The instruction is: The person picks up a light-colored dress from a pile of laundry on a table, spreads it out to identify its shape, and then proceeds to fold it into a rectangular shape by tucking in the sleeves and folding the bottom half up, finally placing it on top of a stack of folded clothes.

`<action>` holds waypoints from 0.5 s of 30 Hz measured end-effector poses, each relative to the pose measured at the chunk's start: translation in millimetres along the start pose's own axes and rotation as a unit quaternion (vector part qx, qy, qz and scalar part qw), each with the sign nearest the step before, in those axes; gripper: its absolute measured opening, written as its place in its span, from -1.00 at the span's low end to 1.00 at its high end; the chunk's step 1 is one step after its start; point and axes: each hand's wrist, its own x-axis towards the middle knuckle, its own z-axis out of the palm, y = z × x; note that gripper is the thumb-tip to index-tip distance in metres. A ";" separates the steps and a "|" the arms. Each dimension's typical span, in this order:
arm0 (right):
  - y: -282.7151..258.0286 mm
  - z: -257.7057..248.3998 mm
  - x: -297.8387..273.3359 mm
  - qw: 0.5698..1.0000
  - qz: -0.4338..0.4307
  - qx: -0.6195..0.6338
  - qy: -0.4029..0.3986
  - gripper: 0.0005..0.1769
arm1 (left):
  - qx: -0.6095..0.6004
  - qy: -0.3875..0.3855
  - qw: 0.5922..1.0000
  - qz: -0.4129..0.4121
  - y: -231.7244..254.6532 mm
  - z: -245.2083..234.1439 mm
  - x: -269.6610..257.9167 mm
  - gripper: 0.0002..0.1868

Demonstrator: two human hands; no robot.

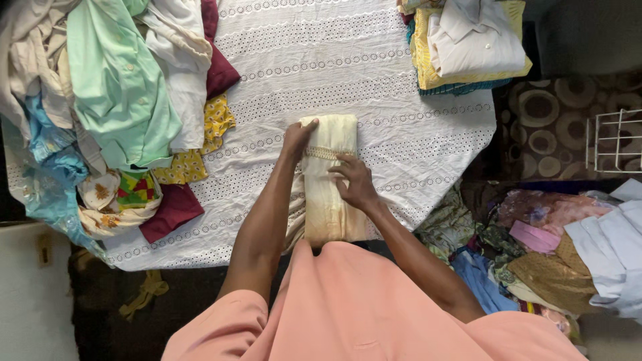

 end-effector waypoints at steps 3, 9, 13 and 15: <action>19.8 3.1 2.1 0.994 0.073 0.044 0.070 -0.63 | -0.004 0.077 0.987 0.142 -16.2 8.1 -40.6 -0.46; 24.5 -6.7 35.2 0.913 0.369 0.145 0.095 -0.31 | 0.052 0.276 0.945 0.166 -49.5 14.8 -95.7 -0.35; 13.8 -9.4 41.6 0.887 0.399 0.228 0.045 -0.21 | 0.090 0.273 0.939 0.189 -72.3 23.0 -103.9 -0.39; 12.9 -7.6 42.9 0.830 0.426 0.359 0.028 -0.21 | 0.111 0.214 0.959 0.151 -76.5 29.9 -108.4 -0.44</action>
